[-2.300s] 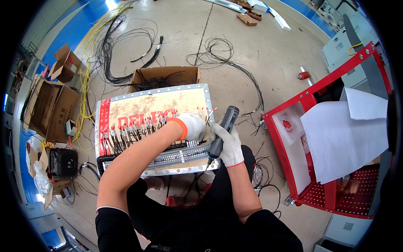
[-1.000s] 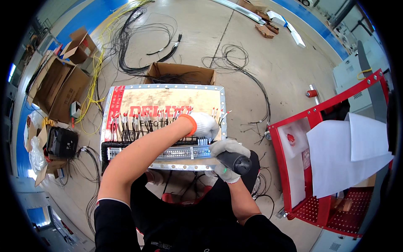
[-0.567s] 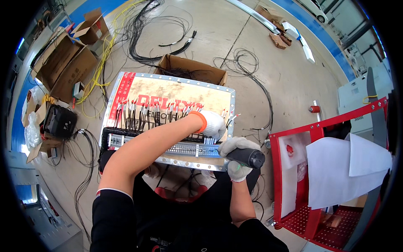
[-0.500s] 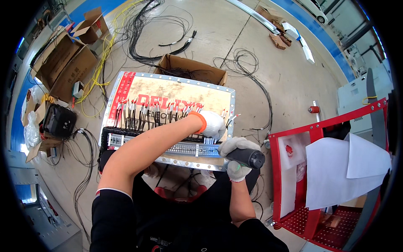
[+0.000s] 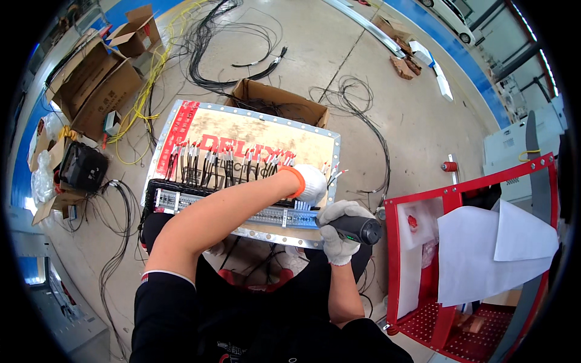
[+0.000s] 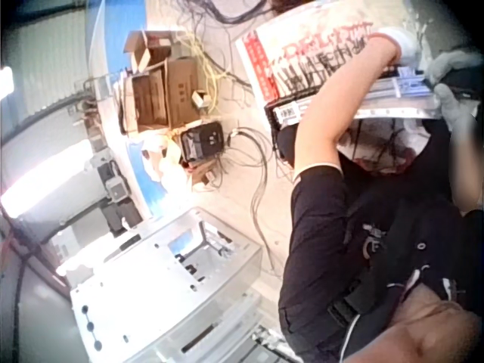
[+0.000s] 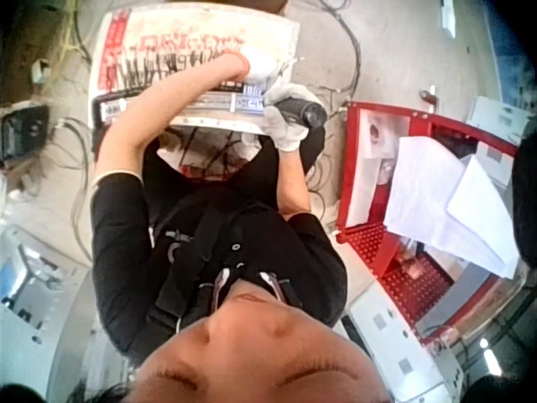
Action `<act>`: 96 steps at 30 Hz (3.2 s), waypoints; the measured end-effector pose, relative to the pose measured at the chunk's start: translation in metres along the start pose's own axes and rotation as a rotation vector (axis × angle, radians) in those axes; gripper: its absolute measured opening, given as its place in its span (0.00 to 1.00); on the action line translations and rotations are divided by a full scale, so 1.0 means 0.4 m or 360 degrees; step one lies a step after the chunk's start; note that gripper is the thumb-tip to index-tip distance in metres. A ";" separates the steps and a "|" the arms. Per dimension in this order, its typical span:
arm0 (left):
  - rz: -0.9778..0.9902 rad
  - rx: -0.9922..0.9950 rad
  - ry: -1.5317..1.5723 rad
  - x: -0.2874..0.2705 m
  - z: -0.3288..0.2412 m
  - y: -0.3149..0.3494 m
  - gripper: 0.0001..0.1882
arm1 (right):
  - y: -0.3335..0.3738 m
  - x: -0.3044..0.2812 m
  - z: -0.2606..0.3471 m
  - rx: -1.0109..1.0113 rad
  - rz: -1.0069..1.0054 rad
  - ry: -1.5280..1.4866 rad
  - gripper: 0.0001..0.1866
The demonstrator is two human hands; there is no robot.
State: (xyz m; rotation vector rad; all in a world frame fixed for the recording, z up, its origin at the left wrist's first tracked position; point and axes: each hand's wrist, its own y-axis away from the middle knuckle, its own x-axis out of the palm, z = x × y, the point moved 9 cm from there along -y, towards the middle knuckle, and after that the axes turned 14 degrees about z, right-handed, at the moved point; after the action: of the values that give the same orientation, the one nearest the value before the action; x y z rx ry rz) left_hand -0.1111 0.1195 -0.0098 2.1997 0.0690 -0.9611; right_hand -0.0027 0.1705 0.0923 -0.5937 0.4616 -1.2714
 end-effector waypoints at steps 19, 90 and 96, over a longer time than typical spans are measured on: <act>-0.0006 0.0034 -0.0043 0.005 -0.003 -0.002 0.09 | -0.009 0.009 0.003 0.0006 0.0143 0.0119 0.28; -0.0621 0.0308 0.2107 0.063 0.141 0.014 0.11 | 0.103 -0.145 -0.220 0.1322 -0.0987 -0.0947 0.11; -0.1295 -0.0183 0.1306 0.027 0.128 0.088 0.07 | 0.099 -0.135 -0.219 0.1376 -0.0841 -0.0870 0.12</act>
State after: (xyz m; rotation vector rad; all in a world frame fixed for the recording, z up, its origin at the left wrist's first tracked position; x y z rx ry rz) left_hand -0.1238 0.0585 -0.0194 2.3228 1.4322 -0.3324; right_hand -0.0409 0.2165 -0.0004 -0.2895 -0.7276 -1.5665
